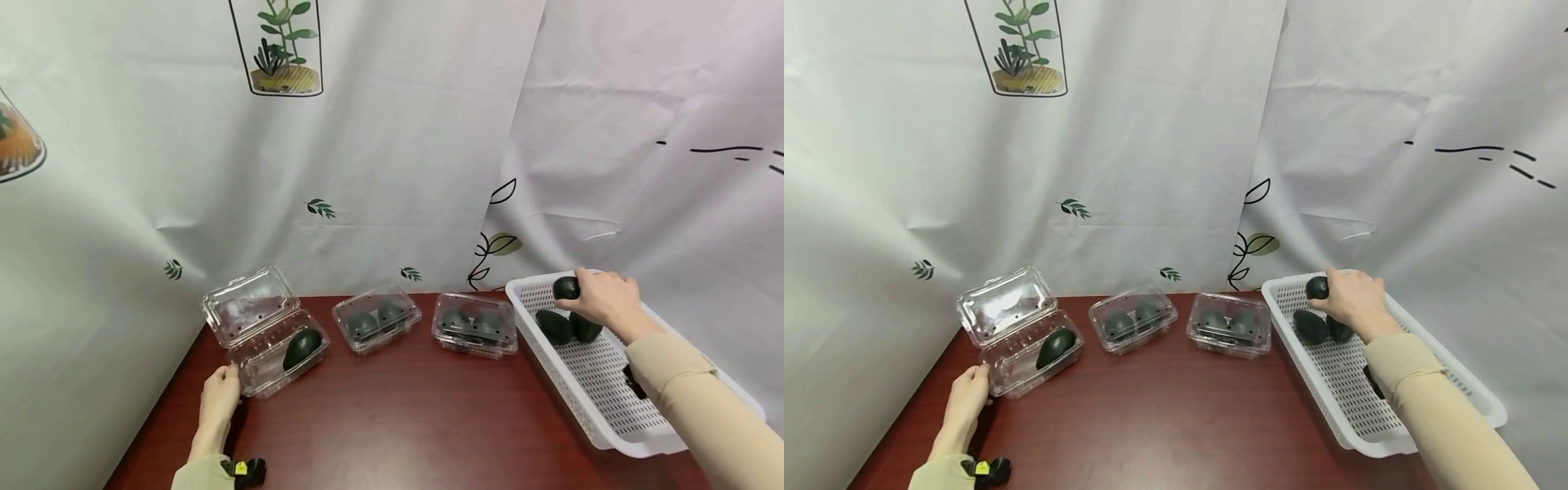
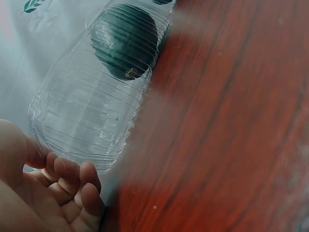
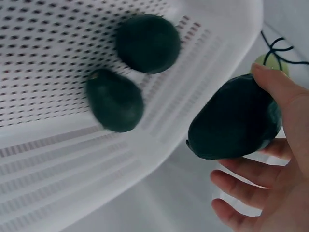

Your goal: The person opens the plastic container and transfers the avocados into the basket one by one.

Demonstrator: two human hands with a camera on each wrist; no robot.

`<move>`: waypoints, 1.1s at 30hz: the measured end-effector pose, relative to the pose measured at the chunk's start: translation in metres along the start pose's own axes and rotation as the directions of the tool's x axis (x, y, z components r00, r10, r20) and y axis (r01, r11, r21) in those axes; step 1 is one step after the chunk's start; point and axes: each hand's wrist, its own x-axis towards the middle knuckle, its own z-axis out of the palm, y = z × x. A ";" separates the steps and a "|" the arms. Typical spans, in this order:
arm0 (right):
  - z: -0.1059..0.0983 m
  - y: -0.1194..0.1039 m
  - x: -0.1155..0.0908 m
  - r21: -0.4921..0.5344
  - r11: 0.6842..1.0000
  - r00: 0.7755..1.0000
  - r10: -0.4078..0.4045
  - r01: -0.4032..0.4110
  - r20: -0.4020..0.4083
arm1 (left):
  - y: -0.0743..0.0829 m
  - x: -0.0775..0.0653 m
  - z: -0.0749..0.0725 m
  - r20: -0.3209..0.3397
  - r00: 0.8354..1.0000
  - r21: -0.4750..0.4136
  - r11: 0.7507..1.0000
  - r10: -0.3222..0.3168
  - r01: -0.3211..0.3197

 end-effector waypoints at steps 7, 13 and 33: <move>0.006 0.027 -0.020 0.055 0.997 0.994 0.044 -0.050 0.101 | 0.000 0.001 0.000 -0.007 1.000 -0.011 1.000 0.001 -0.001; 0.026 0.037 -0.030 0.050 0.999 0.993 0.012 -0.017 0.114 | -0.002 0.001 -0.001 -0.021 1.000 -0.017 1.000 0.001 -0.001; 0.052 0.046 -0.042 0.078 0.993 0.924 0.054 -0.090 0.378 | -0.001 0.002 -0.002 -0.010 1.000 -0.003 1.000 0.009 -0.009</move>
